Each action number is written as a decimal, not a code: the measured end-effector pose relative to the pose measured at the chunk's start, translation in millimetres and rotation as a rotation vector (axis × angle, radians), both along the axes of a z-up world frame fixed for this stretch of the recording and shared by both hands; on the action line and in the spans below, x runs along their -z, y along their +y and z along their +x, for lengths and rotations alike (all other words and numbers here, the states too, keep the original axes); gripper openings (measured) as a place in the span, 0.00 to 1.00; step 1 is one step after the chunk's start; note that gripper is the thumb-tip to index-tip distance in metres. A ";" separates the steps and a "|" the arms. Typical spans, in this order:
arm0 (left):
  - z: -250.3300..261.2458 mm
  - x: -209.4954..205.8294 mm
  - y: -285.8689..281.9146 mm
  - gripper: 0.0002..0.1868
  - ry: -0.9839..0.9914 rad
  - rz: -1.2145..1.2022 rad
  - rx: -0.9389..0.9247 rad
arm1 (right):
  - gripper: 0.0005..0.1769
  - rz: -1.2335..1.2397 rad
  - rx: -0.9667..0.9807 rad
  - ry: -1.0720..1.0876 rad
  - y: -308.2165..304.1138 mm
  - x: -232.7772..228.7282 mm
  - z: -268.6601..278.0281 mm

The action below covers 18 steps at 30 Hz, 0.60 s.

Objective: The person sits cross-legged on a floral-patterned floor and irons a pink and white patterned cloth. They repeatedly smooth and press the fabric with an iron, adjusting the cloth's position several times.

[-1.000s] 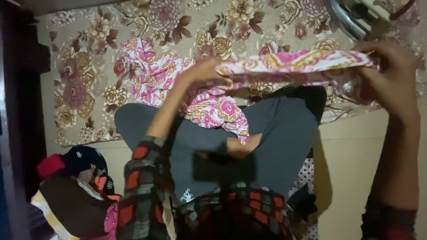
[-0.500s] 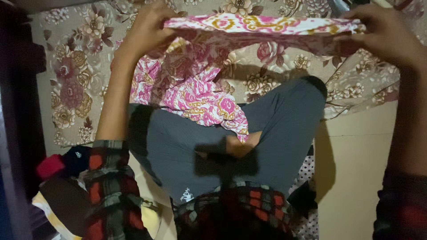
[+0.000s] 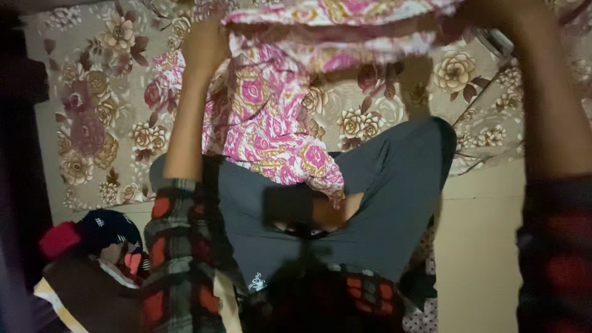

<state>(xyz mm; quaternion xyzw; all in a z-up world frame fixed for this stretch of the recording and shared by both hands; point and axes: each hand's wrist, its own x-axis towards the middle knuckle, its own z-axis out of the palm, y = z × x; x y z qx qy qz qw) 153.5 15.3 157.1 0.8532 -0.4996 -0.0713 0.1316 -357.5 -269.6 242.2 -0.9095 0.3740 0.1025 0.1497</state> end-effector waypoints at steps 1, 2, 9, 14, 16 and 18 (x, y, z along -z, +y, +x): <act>15.3 16.1 -17.7 0.14 0.048 -0.094 0.020 | 0.16 -0.043 -0.014 0.011 -5.4 6.0 9.3; 30.0 29.8 -33.9 0.13 0.097 -0.188 0.039 | 0.16 -0.083 -0.030 0.022 -9.2 15.1 19.3; 8.4 28.9 -52.2 0.14 0.491 -0.511 -0.369 | 0.12 -0.278 -0.101 0.021 -16.4 90.6 -3.0; -82.5 8.9 -22.1 0.20 0.168 -0.256 -0.124 | 0.10 -0.361 -0.136 0.008 -18.3 136.3 -9.3; -114.5 18.1 2.1 0.22 0.205 0.050 0.050 | 0.09 -0.388 -0.149 0.006 -22.9 153.0 -16.5; -136.0 39.6 25.3 0.25 0.187 0.276 0.254 | 0.08 -0.407 -0.168 0.010 -24.6 168.0 -31.0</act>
